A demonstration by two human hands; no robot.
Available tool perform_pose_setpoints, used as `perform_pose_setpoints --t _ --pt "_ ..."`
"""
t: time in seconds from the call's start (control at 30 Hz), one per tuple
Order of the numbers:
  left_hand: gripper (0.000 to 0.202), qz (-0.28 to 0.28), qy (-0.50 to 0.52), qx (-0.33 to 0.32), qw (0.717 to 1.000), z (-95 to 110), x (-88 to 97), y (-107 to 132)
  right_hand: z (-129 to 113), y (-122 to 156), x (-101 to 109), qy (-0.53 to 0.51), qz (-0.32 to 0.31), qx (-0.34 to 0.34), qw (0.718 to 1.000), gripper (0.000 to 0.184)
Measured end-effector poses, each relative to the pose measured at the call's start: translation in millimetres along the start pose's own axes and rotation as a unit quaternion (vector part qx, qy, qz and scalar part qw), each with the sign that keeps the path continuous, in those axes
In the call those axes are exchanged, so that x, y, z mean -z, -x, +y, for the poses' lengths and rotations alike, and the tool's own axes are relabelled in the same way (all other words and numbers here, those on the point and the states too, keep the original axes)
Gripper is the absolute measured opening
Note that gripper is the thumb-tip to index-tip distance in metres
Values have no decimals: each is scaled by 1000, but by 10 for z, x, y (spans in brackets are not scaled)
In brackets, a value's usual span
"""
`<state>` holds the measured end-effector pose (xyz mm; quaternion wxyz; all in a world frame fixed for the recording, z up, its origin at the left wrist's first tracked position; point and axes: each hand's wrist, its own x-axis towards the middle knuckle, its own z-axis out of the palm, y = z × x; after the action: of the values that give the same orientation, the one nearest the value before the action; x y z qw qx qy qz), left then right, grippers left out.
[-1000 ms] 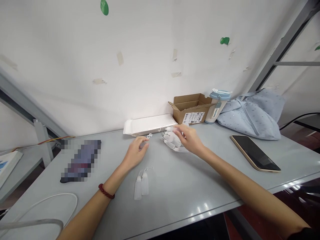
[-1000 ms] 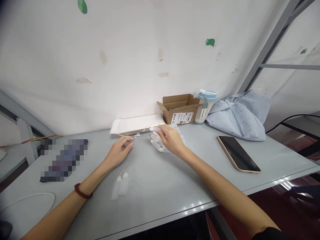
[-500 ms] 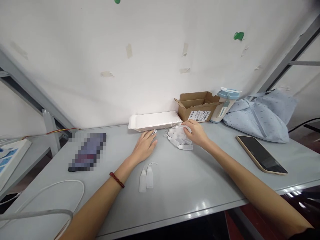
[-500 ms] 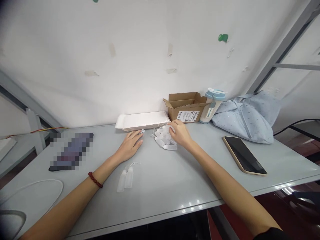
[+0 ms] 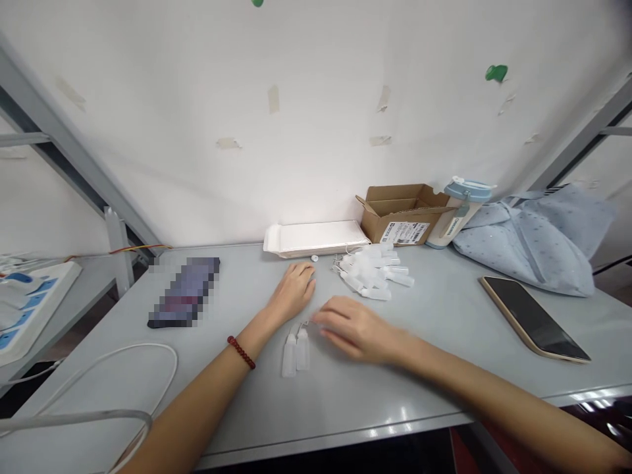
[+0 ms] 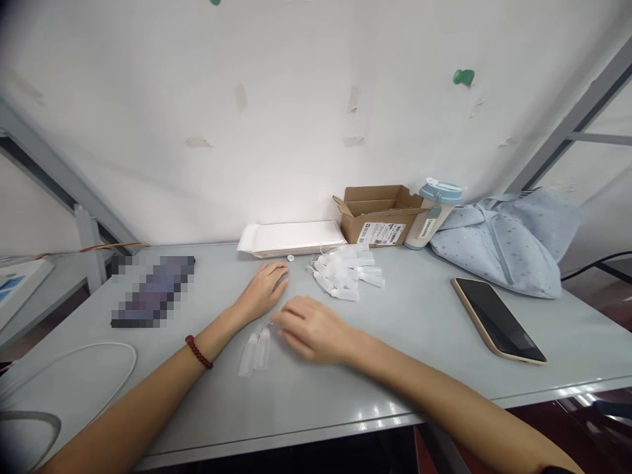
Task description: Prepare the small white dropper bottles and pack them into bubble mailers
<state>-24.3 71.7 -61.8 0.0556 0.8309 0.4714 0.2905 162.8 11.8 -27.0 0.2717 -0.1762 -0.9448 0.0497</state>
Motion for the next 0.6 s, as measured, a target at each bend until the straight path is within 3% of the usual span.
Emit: perform_pose_setpoints --t 0.13,0.6 --pt "29 11 -4 4 1000 9 0 2 -170 -5 -55 -19 -62 15 998 28" --pt "26 42 76 78 993 -29 4 4 -217 -6 -114 -45 -99 46 993 28"
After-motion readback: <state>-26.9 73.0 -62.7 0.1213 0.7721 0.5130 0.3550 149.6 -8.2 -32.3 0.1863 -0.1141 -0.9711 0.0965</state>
